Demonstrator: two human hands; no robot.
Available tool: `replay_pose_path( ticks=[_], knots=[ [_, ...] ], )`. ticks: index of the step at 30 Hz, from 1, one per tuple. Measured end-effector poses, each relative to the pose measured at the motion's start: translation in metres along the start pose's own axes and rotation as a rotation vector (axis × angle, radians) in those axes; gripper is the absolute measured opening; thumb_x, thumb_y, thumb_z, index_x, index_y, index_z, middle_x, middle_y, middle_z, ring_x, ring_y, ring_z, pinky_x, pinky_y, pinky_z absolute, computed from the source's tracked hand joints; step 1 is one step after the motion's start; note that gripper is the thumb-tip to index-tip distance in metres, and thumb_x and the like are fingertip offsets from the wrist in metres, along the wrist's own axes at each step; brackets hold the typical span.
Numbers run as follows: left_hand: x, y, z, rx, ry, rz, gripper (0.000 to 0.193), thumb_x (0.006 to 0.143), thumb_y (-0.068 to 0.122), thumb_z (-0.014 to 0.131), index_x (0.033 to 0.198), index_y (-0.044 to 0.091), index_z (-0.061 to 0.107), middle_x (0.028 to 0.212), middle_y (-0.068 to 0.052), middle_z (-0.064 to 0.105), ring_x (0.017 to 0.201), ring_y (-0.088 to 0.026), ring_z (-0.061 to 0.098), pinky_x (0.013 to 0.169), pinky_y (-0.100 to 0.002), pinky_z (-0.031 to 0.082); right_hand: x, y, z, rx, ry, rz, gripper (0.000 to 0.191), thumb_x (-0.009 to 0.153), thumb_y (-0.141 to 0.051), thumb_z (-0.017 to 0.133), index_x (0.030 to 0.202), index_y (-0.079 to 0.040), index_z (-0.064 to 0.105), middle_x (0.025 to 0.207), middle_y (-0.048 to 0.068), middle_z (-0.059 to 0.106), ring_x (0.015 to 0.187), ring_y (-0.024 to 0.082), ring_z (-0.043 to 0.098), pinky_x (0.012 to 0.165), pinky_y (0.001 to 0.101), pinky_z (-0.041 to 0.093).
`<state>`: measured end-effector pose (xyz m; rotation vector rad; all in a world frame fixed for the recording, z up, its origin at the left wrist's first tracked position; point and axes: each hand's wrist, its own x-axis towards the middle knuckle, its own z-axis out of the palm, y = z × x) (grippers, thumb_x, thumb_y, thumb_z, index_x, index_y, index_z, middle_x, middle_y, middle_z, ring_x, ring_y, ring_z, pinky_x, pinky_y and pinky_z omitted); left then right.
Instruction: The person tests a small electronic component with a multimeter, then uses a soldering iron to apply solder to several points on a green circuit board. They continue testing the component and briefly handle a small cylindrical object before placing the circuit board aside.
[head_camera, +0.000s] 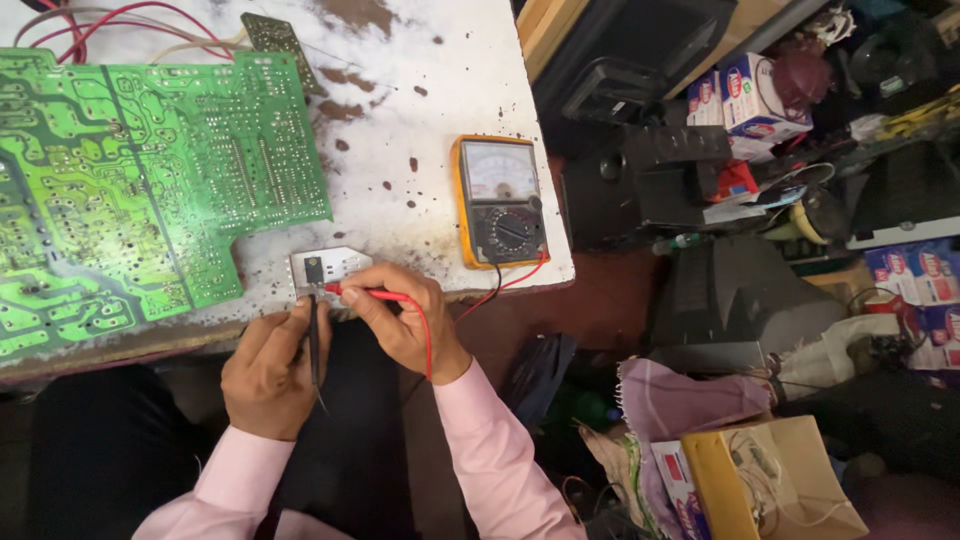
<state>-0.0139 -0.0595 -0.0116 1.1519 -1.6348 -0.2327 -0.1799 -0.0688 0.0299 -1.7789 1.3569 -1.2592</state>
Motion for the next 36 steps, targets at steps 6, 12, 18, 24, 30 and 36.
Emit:
replay_pose_path(
  ticks=[6,12,18,24,30,36],
  knots=[
    [0.001,0.0,-0.001,-0.017,-0.003,0.003,0.018,0.092,0.003,0.085,0.105,0.002,0.073,0.091,-0.012,0.068,0.073,-0.026,0.067,0.065,-0.036,0.054,0.0,-0.001,0.0,-0.018,0.0,0.005,0.01,0.101,-0.013,0.07,0.104,-0.004,0.07,0.096,0.009,0.074,0.086,0.017,0.073,0.078,0.0293,0.058],
    [0.0,0.001,-0.003,-0.019,0.002,0.003,0.019,0.09,0.002,0.085,0.104,0.002,0.073,0.09,-0.012,0.068,0.072,-0.026,0.068,0.064,-0.036,0.054,-0.001,-0.002,0.002,-0.016,0.003,0.022,0.011,0.1,-0.014,0.07,0.103,-0.003,0.07,0.095,0.009,0.074,0.085,0.016,0.072,0.077,0.029,0.057],
    [0.003,0.001,-0.001,-0.034,0.011,0.016,0.019,0.09,0.0,0.084,0.104,0.001,0.072,0.09,-0.012,0.067,0.072,-0.026,0.067,0.063,-0.036,0.054,0.0,-0.003,0.001,-0.012,-0.006,0.022,0.011,0.101,-0.015,0.07,0.103,-0.004,0.07,0.095,0.008,0.075,0.085,0.015,0.072,0.077,0.0284,0.057],
    [0.004,0.002,-0.002,-0.046,0.006,0.011,0.018,0.091,0.0,0.084,0.104,0.001,0.072,0.089,-0.011,0.067,0.072,-0.025,0.067,0.064,-0.036,0.054,0.0,0.0,0.001,-0.038,-0.002,0.02,0.01,0.1,-0.014,0.071,0.102,-0.004,0.071,0.094,0.008,0.075,0.083,0.014,0.072,0.075,0.0283,0.057],
    [0.003,0.002,-0.004,-0.01,0.011,0.01,0.018,0.089,0.0,0.082,0.104,0.002,0.074,0.09,-0.012,0.068,0.073,-0.028,0.068,0.064,-0.037,0.055,-0.004,0.006,0.003,0.013,0.007,0.015,0.012,0.102,-0.013,0.068,0.104,-0.002,0.07,0.093,0.008,0.074,0.085,0.014,0.07,0.077,0.0279,0.057],
    [0.005,0.003,-0.005,-0.057,0.014,-0.016,0.018,0.089,-0.001,0.082,0.104,0.002,0.073,0.089,-0.013,0.066,0.074,-0.029,0.068,0.064,-0.037,0.054,-0.007,0.008,0.001,0.201,0.05,0.165,0.016,0.103,-0.016,0.064,0.104,0.0,0.068,0.09,0.006,0.075,0.076,0.01,0.067,0.07,0.0253,0.056]
  ],
)
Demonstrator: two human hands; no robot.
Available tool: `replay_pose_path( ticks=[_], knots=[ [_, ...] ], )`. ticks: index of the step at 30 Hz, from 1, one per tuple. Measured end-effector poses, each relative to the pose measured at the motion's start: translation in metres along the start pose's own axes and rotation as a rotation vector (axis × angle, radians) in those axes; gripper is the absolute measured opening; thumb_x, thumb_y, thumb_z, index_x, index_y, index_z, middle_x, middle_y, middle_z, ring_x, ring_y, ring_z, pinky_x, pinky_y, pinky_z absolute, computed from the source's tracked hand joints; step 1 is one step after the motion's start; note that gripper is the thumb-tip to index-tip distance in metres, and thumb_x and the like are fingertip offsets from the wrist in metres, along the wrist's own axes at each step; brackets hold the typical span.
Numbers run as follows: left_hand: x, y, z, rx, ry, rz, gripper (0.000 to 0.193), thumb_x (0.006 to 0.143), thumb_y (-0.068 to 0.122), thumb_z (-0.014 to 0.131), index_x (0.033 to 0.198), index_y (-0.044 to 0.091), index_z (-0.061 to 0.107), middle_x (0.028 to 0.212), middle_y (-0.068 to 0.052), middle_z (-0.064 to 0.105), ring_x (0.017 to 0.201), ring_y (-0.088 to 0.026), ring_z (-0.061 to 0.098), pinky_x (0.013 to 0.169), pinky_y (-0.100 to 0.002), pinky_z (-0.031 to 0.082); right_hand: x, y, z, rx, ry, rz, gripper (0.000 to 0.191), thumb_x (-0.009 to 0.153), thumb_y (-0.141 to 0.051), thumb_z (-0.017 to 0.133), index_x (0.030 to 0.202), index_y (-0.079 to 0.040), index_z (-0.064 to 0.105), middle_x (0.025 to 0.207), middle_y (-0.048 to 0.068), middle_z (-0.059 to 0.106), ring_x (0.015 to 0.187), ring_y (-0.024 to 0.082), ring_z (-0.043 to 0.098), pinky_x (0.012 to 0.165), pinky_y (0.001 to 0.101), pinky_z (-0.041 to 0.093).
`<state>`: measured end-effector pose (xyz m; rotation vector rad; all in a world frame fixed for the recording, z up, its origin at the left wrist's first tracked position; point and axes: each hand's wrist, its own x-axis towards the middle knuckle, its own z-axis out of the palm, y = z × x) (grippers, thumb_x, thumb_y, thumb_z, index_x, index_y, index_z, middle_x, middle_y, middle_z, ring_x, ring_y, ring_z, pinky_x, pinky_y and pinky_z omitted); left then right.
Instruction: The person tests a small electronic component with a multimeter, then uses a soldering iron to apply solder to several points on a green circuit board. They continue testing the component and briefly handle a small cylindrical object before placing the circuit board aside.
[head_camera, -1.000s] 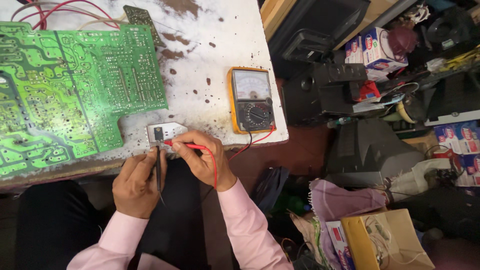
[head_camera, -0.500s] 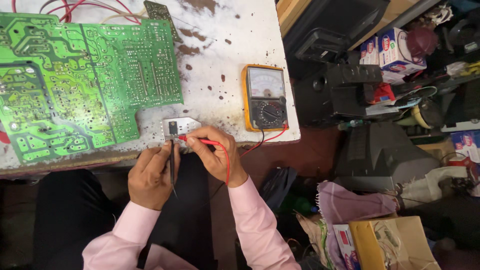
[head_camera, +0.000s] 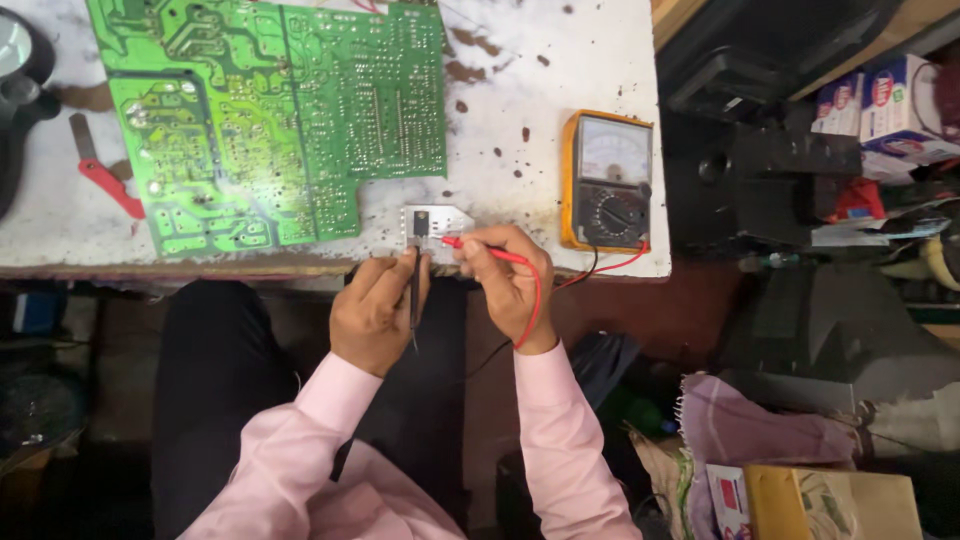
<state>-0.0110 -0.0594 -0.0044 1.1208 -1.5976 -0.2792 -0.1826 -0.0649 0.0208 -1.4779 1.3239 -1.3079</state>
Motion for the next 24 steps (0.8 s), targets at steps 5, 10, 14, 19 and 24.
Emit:
replay_pose_path(
  ticks=[5,10,14,19,24],
  knots=[
    [0.003,0.0015,-0.0009,-0.023,0.001,0.014,0.019,0.088,-0.002,0.082,0.104,0.001,0.072,0.089,-0.013,0.066,0.072,-0.028,0.068,0.062,-0.037,0.054,0.0041,-0.0033,-0.0007,-0.147,-0.039,-0.116,0.017,0.105,-0.016,0.063,0.102,0.0,0.068,0.087,0.007,0.075,0.074,0.01,0.068,0.069,0.025,0.056],
    [0.0032,0.0029,-0.0019,-0.008,0.005,0.012,0.019,0.089,-0.001,0.083,0.104,0.001,0.072,0.089,-0.012,0.066,0.071,-0.028,0.068,0.061,-0.037,0.054,0.0046,-0.007,0.0016,-0.142,-0.043,-0.107,0.016,0.104,-0.015,0.063,0.102,0.0,0.068,0.087,0.008,0.075,0.073,0.01,0.068,0.068,0.0252,0.057],
    [0.004,0.0031,-0.0028,-0.004,0.001,0.019,0.02,0.088,-0.001,0.083,0.104,0.001,0.072,0.089,-0.012,0.066,0.07,-0.028,0.068,0.06,-0.037,0.053,0.0056,-0.0087,0.0025,-0.157,-0.046,-0.11,0.016,0.105,-0.015,0.063,0.101,0.0,0.069,0.086,0.007,0.075,0.072,0.011,0.068,0.067,0.0253,0.056],
    [0.005,0.0043,-0.0028,-0.005,-0.003,0.009,0.019,0.089,0.0,0.083,0.104,0.001,0.071,0.088,-0.011,0.066,0.069,-0.027,0.068,0.06,-0.037,0.053,0.0056,-0.0097,0.0026,-0.16,-0.038,-0.104,0.016,0.105,-0.015,0.064,0.102,-0.001,0.068,0.086,0.007,0.075,0.072,0.011,0.068,0.068,0.0252,0.057],
    [0.0047,0.0047,-0.003,-0.004,-0.005,0.01,0.019,0.089,0.0,0.083,0.105,0.001,0.071,0.088,-0.011,0.066,0.069,-0.027,0.067,0.06,-0.037,0.053,0.0056,-0.0095,0.0029,-0.153,-0.041,-0.112,0.016,0.105,-0.015,0.063,0.102,-0.001,0.068,0.087,0.007,0.075,0.072,0.011,0.068,0.068,0.0253,0.057]
  ],
)
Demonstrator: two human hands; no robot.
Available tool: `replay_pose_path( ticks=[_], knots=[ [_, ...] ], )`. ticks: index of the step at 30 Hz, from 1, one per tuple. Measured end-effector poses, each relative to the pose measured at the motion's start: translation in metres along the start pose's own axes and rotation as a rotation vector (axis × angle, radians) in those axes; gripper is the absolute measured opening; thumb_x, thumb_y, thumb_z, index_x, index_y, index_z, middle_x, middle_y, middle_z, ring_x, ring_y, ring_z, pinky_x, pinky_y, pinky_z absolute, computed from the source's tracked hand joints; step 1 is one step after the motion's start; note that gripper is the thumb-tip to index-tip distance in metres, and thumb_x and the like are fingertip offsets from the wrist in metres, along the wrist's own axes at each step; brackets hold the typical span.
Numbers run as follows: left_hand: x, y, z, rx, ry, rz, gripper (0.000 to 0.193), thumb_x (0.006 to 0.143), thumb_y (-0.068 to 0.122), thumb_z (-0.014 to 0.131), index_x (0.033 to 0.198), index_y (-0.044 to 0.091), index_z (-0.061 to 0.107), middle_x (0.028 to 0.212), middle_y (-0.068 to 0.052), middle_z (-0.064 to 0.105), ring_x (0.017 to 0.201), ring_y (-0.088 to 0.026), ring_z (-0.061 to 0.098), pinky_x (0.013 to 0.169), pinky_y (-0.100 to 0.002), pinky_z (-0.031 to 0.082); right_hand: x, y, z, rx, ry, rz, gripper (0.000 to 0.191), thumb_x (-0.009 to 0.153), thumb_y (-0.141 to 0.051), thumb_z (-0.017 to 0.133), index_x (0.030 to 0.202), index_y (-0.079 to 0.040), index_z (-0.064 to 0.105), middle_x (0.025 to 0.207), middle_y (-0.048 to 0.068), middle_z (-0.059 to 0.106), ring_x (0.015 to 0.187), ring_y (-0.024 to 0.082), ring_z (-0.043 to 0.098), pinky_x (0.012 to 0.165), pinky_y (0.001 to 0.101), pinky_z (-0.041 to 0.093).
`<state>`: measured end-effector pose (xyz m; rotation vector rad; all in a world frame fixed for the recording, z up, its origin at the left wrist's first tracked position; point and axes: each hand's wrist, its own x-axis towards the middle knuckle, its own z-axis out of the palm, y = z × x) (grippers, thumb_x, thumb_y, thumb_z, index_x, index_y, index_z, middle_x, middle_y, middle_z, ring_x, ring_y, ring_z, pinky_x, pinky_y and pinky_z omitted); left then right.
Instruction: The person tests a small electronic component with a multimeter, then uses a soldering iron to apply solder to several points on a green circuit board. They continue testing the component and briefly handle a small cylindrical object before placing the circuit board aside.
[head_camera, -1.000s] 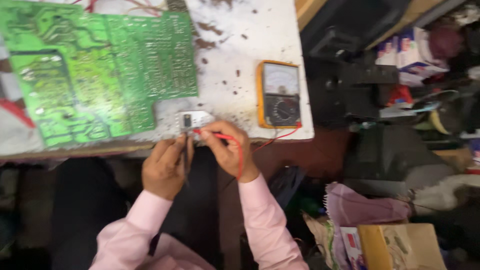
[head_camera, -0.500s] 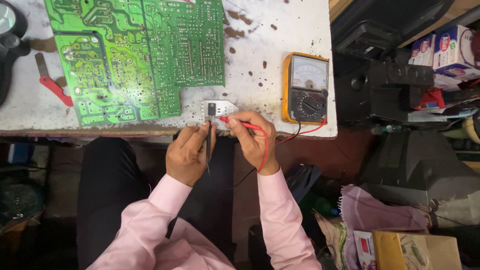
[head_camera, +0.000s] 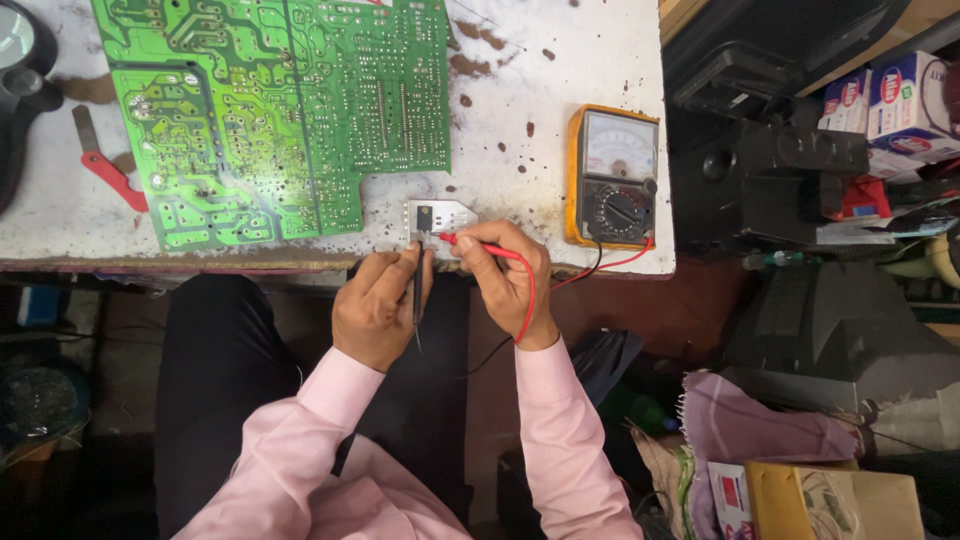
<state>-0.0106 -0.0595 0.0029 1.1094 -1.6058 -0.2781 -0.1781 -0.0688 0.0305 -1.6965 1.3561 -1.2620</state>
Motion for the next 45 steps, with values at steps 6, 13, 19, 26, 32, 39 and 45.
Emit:
replay_pose_path(
  ticks=[6,13,19,26,32,39,45],
  knots=[
    [-0.003,-0.003,0.0,-0.024,-0.012,-0.005,0.02,0.089,-0.002,0.081,0.106,0.001,0.071,0.09,-0.011,0.067,0.071,-0.027,0.069,0.061,-0.037,0.053,-0.001,0.003,-0.001,-0.013,0.008,-0.004,0.015,0.104,-0.015,0.064,0.102,-0.001,0.068,0.086,0.007,0.075,0.072,0.011,0.068,0.067,0.025,0.056],
    [-0.008,-0.007,0.001,-0.047,-0.011,0.023,0.025,0.089,-0.001,0.083,0.111,0.001,0.072,0.094,-0.014,0.068,0.076,-0.028,0.07,0.064,-0.037,0.055,-0.006,0.011,-0.001,0.192,0.042,0.08,0.016,0.105,-0.016,0.064,0.108,0.0,0.067,0.094,0.009,0.076,0.075,0.007,0.065,0.065,0.0211,0.051],
    [-0.008,-0.006,0.0,-0.062,-0.024,0.028,0.026,0.09,0.0,0.083,0.113,0.0,0.072,0.094,-0.013,0.069,0.076,-0.028,0.07,0.064,-0.036,0.055,-0.006,0.012,-0.001,0.192,0.036,0.074,0.016,0.105,-0.015,0.066,0.108,0.0,0.068,0.095,0.01,0.077,0.074,0.007,0.063,0.064,0.0207,0.05],
    [-0.008,-0.006,0.001,-0.057,-0.017,0.016,0.024,0.09,0.0,0.083,0.111,0.0,0.072,0.093,-0.013,0.069,0.075,-0.028,0.07,0.062,-0.036,0.054,-0.004,0.011,0.0,0.183,0.023,0.074,0.017,0.105,-0.016,0.066,0.108,0.001,0.069,0.095,0.009,0.077,0.073,0.007,0.063,0.064,0.0212,0.05],
    [-0.011,-0.011,0.0,-0.059,-0.045,0.028,0.028,0.089,-0.006,0.076,0.116,-0.001,0.071,0.097,-0.014,0.069,0.081,-0.029,0.071,0.069,-0.037,0.056,-0.001,0.007,0.004,0.095,-0.014,0.022,0.016,0.104,-0.015,0.068,0.107,0.0,0.072,0.091,0.007,0.076,0.072,0.007,0.063,0.066,0.0223,0.052],
    [-0.012,-0.012,0.0,-0.071,-0.058,0.006,0.03,0.088,-0.008,0.075,0.117,-0.001,0.071,0.098,-0.014,0.069,0.081,-0.029,0.071,0.069,-0.036,0.057,0.002,0.002,0.004,0.045,-0.027,0.028,0.015,0.103,-0.016,0.068,0.105,-0.002,0.072,0.089,0.006,0.077,0.071,0.007,0.064,0.065,0.0228,0.054],
    [-0.008,-0.007,0.001,-0.07,-0.024,0.003,0.026,0.089,-0.004,0.079,0.114,-0.001,0.072,0.095,-0.014,0.069,0.078,-0.029,0.071,0.065,-0.036,0.056,0.003,0.001,0.004,0.028,-0.028,0.036,0.016,0.103,-0.017,0.067,0.105,-0.002,0.073,0.088,0.005,0.076,0.069,0.007,0.063,0.063,0.023,0.053]
  ],
)
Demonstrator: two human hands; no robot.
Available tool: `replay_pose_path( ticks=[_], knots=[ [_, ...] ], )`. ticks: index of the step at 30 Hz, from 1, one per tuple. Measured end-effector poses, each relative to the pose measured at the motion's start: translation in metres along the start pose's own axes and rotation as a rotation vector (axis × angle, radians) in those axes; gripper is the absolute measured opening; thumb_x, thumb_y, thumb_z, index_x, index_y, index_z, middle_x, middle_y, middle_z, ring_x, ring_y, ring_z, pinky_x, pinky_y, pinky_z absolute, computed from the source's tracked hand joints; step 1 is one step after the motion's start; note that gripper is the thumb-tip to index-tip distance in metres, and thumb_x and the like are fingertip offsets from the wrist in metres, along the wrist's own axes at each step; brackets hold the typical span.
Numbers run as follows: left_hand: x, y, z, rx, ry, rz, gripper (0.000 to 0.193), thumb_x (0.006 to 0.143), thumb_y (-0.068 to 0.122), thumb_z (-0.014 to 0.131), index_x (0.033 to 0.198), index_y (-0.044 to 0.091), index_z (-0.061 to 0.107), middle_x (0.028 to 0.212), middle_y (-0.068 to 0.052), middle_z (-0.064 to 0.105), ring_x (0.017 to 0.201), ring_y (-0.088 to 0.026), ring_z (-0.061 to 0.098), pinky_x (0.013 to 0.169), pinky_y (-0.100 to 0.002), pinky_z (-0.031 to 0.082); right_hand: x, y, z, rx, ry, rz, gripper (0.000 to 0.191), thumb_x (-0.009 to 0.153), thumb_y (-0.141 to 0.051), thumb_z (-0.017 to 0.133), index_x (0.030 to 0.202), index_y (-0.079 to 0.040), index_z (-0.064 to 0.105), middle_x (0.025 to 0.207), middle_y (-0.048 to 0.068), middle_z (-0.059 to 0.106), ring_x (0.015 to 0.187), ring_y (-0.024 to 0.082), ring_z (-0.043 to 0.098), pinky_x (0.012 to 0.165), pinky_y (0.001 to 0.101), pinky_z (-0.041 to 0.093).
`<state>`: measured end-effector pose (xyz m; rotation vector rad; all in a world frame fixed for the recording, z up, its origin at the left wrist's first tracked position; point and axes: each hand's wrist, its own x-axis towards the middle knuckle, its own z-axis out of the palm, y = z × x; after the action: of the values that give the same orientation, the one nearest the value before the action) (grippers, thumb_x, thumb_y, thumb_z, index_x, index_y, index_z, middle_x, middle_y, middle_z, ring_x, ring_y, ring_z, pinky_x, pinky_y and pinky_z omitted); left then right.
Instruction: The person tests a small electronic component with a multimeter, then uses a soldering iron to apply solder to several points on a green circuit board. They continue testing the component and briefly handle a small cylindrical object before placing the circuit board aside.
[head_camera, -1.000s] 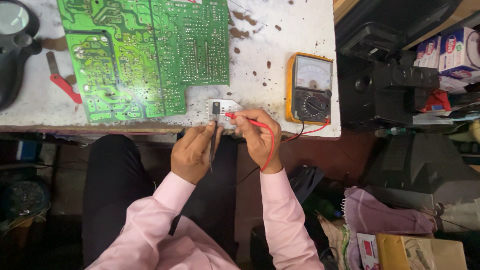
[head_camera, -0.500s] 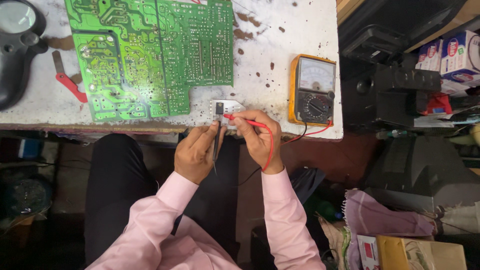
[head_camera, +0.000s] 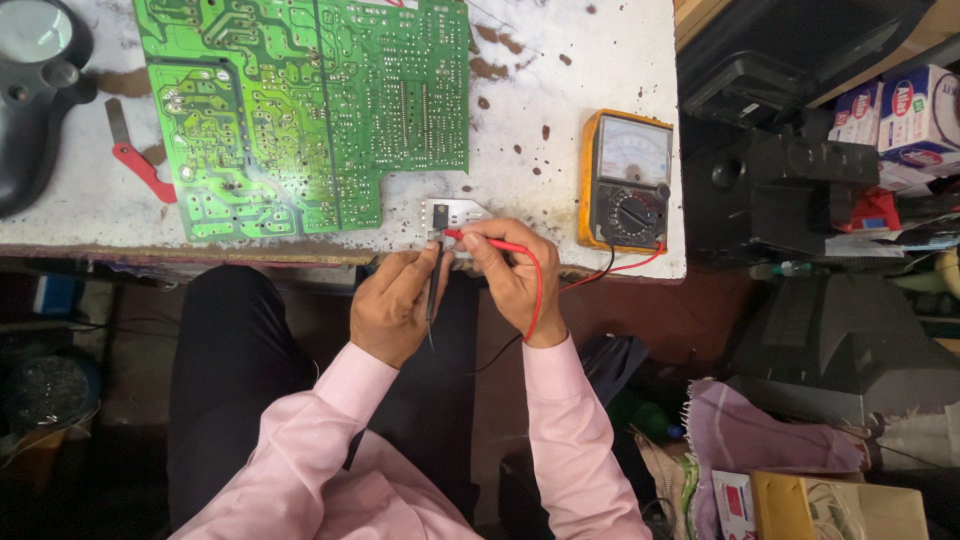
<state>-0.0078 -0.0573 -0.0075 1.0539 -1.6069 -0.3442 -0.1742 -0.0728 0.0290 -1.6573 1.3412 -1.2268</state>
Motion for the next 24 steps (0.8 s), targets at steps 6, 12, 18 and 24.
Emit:
replay_pose_path(
  ticks=[6,12,18,24],
  knots=[
    [0.0013,0.0025,0.0006,-0.013,0.019,-0.006,0.022,0.091,-0.001,0.08,0.111,0.0,0.071,0.094,-0.013,0.069,0.076,-0.029,0.071,0.064,-0.036,0.055,0.0005,-0.0012,0.0002,0.01,-0.005,0.008,0.016,0.104,-0.017,0.067,0.105,-0.003,0.072,0.088,0.004,0.076,0.069,0.007,0.063,0.064,0.0228,0.053],
    [-0.0016,-0.0001,-0.0004,-0.013,-0.012,-0.01,0.027,0.089,-0.006,0.077,0.116,0.0,0.071,0.097,-0.014,0.069,0.079,-0.03,0.071,0.066,-0.037,0.056,0.0005,-0.0023,-0.0001,0.004,-0.006,0.012,0.016,0.103,-0.017,0.066,0.105,-0.003,0.072,0.088,0.004,0.076,0.069,0.007,0.063,0.063,0.0226,0.053],
    [-0.0023,-0.0013,-0.0001,-0.02,-0.038,0.007,0.032,0.088,-0.007,0.075,0.119,-0.001,0.071,0.098,-0.014,0.069,0.081,-0.03,0.071,0.068,-0.037,0.056,0.001,-0.0027,-0.0005,0.014,-0.009,0.004,0.016,0.104,-0.018,0.067,0.106,-0.002,0.073,0.09,0.004,0.076,0.072,0.007,0.064,0.065,0.0229,0.053],
    [-0.0019,-0.0011,0.0016,0.006,-0.028,-0.004,0.029,0.089,-0.007,0.076,0.117,0.0,0.071,0.097,-0.013,0.069,0.08,-0.03,0.071,0.068,-0.037,0.056,0.0016,-0.0025,-0.0005,-0.019,-0.002,0.011,0.016,0.103,-0.017,0.067,0.104,-0.003,0.073,0.087,0.004,0.075,0.069,0.006,0.063,0.063,0.0226,0.052]
  ],
)
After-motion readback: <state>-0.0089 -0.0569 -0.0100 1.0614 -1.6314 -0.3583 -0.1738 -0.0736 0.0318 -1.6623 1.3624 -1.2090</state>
